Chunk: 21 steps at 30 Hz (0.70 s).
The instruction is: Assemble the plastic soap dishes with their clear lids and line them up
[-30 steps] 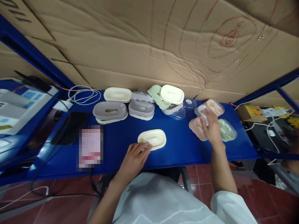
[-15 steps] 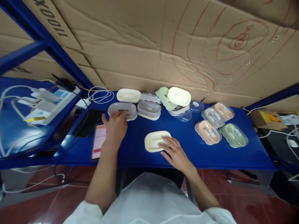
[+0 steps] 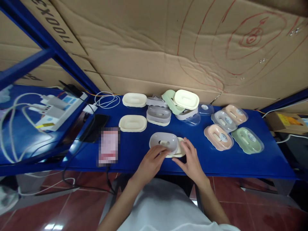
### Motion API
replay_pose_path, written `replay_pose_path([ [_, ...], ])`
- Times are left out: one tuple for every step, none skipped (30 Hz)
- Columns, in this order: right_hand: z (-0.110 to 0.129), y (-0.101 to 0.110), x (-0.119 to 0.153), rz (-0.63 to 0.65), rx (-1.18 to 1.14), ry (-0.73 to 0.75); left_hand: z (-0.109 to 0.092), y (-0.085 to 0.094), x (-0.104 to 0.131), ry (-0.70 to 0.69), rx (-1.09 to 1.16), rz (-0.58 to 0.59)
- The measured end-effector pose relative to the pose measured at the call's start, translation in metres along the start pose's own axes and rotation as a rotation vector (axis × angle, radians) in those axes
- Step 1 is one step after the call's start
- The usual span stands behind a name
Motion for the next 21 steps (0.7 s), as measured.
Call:
replay_pose_path([
  [0.000,0.001,0.002,0.005,-0.002,0.018,-0.002,-0.001,-0.003,-0.018,0.017,0.015],
  [0.000,0.001,0.004,0.013,-0.010,0.038,-0.004,-0.001,-0.006,-0.047,0.023,0.031],
  [-0.001,0.003,0.005,0.009,-0.027,0.049,-0.005,-0.001,-0.009,-0.076,0.012,0.045],
  [-0.002,0.005,0.006,-0.011,-0.049,0.046,-0.006,-0.001,-0.011,-0.096,-0.015,0.053],
  [-0.005,0.009,0.006,-0.040,-0.071,0.033,-0.005,-0.002,-0.012,-0.099,-0.053,0.057],
  [-0.007,0.013,0.007,-0.069,-0.088,0.018,-0.003,-0.002,-0.013,-0.087,-0.094,0.058],
  [-0.010,0.018,0.006,-0.085,-0.096,0.007,0.000,-0.002,-0.013,-0.064,-0.128,0.059],
  [-0.012,0.023,0.006,-0.085,-0.099,0.005,0.003,-0.003,-0.012,-0.040,-0.147,0.059],
  [-0.014,0.028,0.005,-0.070,-0.100,0.014,0.005,-0.003,-0.011,-0.026,-0.156,0.059],
  [-0.016,0.032,0.005,-0.043,-0.103,0.032,0.007,-0.004,-0.009,-0.020,-0.163,0.059],
  [-0.017,0.035,0.004,-0.009,-0.108,0.056,0.008,-0.004,-0.008,-0.019,-0.175,0.057],
  [-0.017,0.037,0.003,0.031,-0.110,0.082,0.007,-0.004,-0.006,-0.021,-0.192,0.054],
  [-0.017,0.038,0.002,0.068,-0.104,0.107,0.006,-0.004,-0.005,-0.024,-0.211,0.051],
  [-0.017,0.037,0.001,0.094,-0.087,0.132,0.004,-0.004,-0.004,-0.026,-0.224,0.050],
  [-0.016,0.036,0.001,0.112,-0.057,0.155,0.001,-0.003,-0.002,-0.029,-0.230,0.052],
  [-0.015,0.033,0.000,0.122,-0.021,0.177,-0.001,-0.003,0.000,-0.032,-0.231,0.053],
  [-0.014,0.031,0.001,0.123,0.017,0.198,-0.002,-0.003,0.001,-0.030,-0.229,0.050],
  [-0.013,0.027,0.001,0.119,0.050,0.217,-0.003,-0.003,0.003,-0.025,-0.228,0.042],
  [-0.011,0.024,0.002,0.117,0.078,0.232,-0.002,-0.003,0.006,-0.019,-0.227,0.029],
  [-0.009,0.021,0.002,0.121,0.101,0.244,-0.001,-0.003,0.008,-0.018,-0.225,0.018],
  [-0.007,0.019,0.002,0.130,0.122,0.253,0.001,-0.004,0.010,-0.021,-0.220,0.008],
])
Point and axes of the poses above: each hand's wrist, its own x-axis away from the middle knuckle, its own y-axis out of the back of the hand, z = x × y, the point moved 3 cm from there along -x, towards the middle knuckle, and after that the axes turned 4 degrees about -x, right-handed, at the moved point
